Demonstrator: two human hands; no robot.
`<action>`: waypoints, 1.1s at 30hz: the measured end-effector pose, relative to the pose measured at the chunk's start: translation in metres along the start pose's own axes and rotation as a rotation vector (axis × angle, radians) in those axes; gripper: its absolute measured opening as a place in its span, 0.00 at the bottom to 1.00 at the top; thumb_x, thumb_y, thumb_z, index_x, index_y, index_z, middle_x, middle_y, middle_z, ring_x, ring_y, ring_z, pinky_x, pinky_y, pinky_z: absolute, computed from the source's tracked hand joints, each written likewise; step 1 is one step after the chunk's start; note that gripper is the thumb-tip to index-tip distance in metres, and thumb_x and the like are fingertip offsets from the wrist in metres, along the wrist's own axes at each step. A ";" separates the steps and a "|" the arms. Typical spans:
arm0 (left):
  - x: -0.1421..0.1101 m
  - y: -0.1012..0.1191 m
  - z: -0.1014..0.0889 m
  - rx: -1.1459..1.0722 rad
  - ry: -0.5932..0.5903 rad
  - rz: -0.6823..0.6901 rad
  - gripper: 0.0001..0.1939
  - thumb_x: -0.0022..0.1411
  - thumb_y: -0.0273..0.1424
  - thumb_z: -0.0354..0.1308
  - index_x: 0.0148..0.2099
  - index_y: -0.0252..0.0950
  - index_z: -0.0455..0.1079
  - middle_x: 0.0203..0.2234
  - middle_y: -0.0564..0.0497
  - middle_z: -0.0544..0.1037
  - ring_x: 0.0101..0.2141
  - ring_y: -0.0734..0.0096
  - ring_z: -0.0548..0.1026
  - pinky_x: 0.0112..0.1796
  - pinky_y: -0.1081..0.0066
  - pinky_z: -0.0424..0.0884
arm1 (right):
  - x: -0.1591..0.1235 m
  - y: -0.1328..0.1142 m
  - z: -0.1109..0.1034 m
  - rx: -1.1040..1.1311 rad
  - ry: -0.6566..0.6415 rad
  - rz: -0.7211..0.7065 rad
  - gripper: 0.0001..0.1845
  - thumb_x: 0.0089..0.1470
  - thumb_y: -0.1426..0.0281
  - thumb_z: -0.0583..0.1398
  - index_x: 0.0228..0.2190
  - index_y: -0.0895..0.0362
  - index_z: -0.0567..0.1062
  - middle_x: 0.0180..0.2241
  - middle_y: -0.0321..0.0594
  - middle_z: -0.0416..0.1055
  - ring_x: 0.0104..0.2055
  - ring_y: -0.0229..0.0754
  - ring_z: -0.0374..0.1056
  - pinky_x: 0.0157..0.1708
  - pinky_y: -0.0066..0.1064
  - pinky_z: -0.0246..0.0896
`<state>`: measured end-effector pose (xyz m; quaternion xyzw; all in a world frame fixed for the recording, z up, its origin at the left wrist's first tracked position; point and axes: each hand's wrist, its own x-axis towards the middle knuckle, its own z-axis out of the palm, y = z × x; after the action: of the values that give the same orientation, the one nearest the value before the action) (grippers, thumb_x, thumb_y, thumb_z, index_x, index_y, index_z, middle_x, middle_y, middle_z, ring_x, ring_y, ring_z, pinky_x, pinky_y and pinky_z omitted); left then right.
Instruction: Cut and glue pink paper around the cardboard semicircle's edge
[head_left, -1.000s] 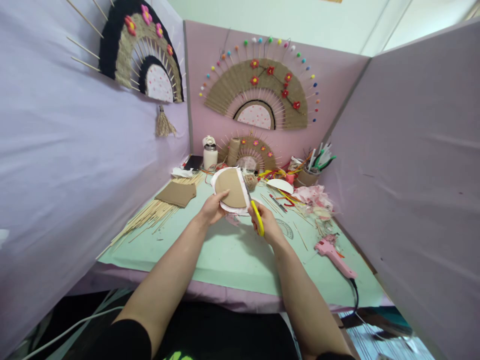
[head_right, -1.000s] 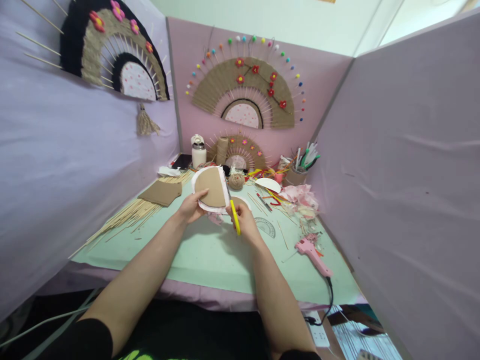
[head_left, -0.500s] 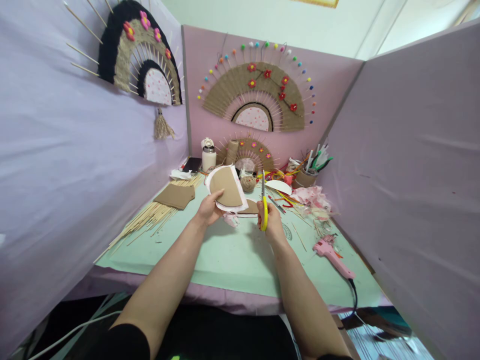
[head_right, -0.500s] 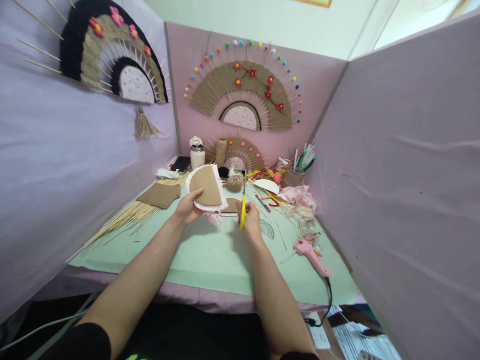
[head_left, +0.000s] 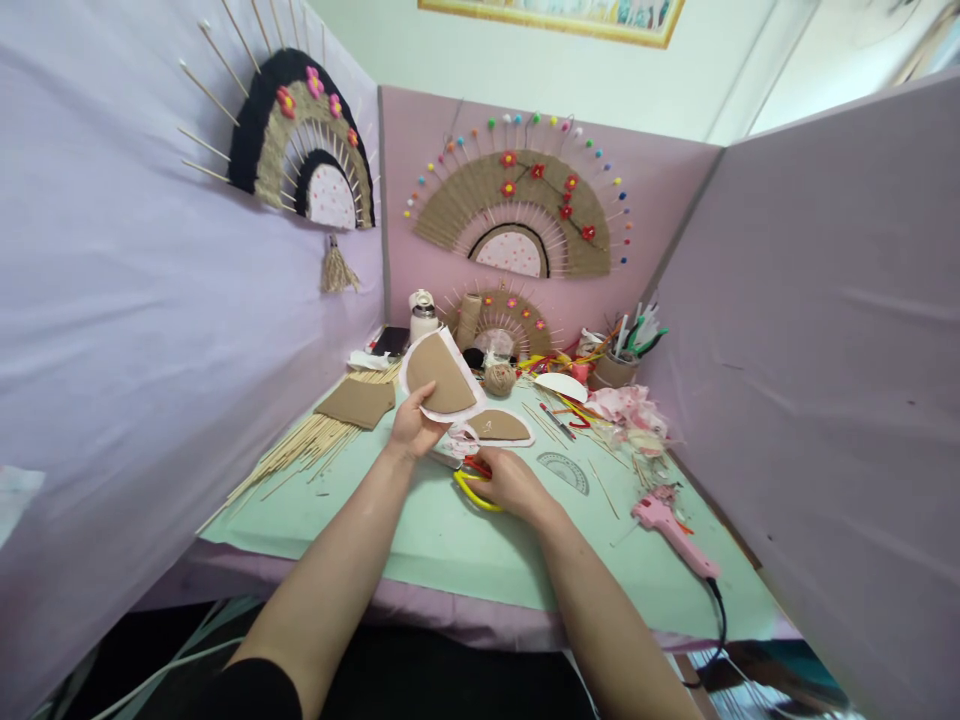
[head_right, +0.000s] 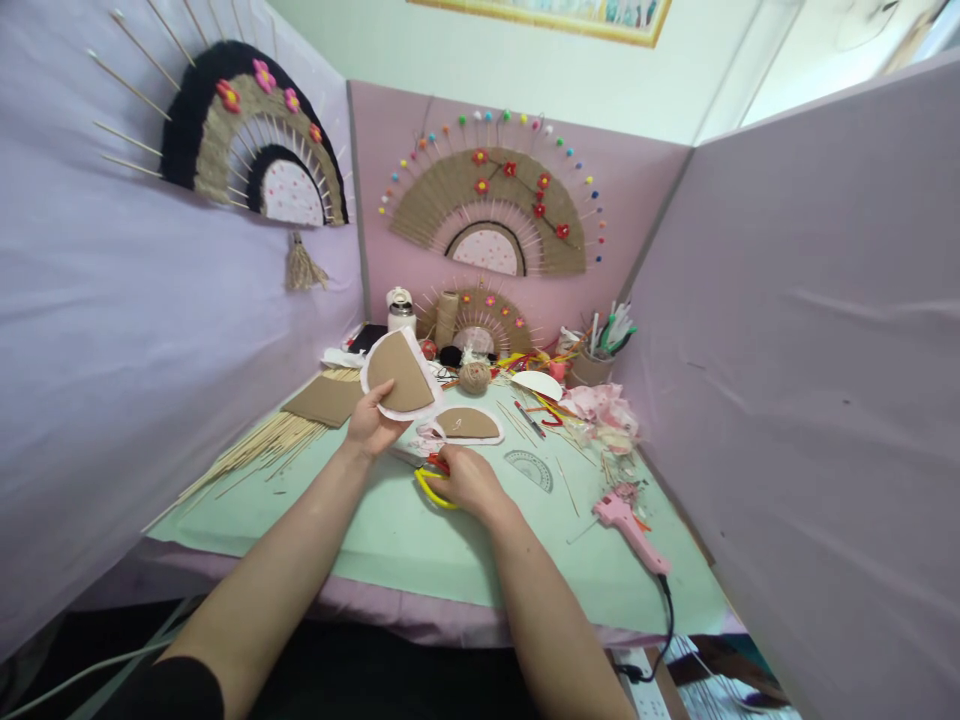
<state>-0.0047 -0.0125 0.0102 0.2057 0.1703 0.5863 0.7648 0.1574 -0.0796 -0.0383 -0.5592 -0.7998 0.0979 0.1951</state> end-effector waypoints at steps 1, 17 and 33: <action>-0.001 -0.001 0.001 -0.003 -0.005 0.003 0.21 0.58 0.25 0.50 0.54 0.33 0.65 0.36 0.47 0.79 0.40 0.64 0.76 0.49 0.58 0.67 | 0.000 -0.001 0.000 0.004 -0.013 -0.022 0.09 0.47 0.64 0.60 0.26 0.58 0.71 0.25 0.37 0.68 0.24 0.34 0.57 0.23 0.25 0.43; -0.014 -0.036 -0.007 0.362 -0.414 -0.292 0.22 0.49 0.23 0.63 0.49 0.31 0.69 0.45 0.39 0.75 0.45 0.55 0.74 0.50 0.55 0.65 | 0.008 0.014 -0.026 1.123 0.515 0.285 0.22 0.50 0.51 0.54 0.35 0.55 0.75 0.32 0.39 0.75 0.35 0.43 0.69 0.31 0.32 0.63; -0.015 -0.058 -0.002 0.369 -0.360 -0.205 0.24 0.46 0.25 0.66 0.48 0.31 0.70 0.43 0.40 0.76 0.44 0.57 0.74 0.49 0.58 0.65 | 0.000 0.005 -0.030 0.720 0.751 0.223 0.21 0.53 0.53 0.53 0.24 0.57 0.71 0.24 0.37 0.64 0.29 0.39 0.58 0.31 0.29 0.56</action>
<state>0.0390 -0.0398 -0.0210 0.4243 0.1554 0.4190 0.7876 0.1745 -0.0795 -0.0129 -0.5350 -0.5265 0.1792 0.6360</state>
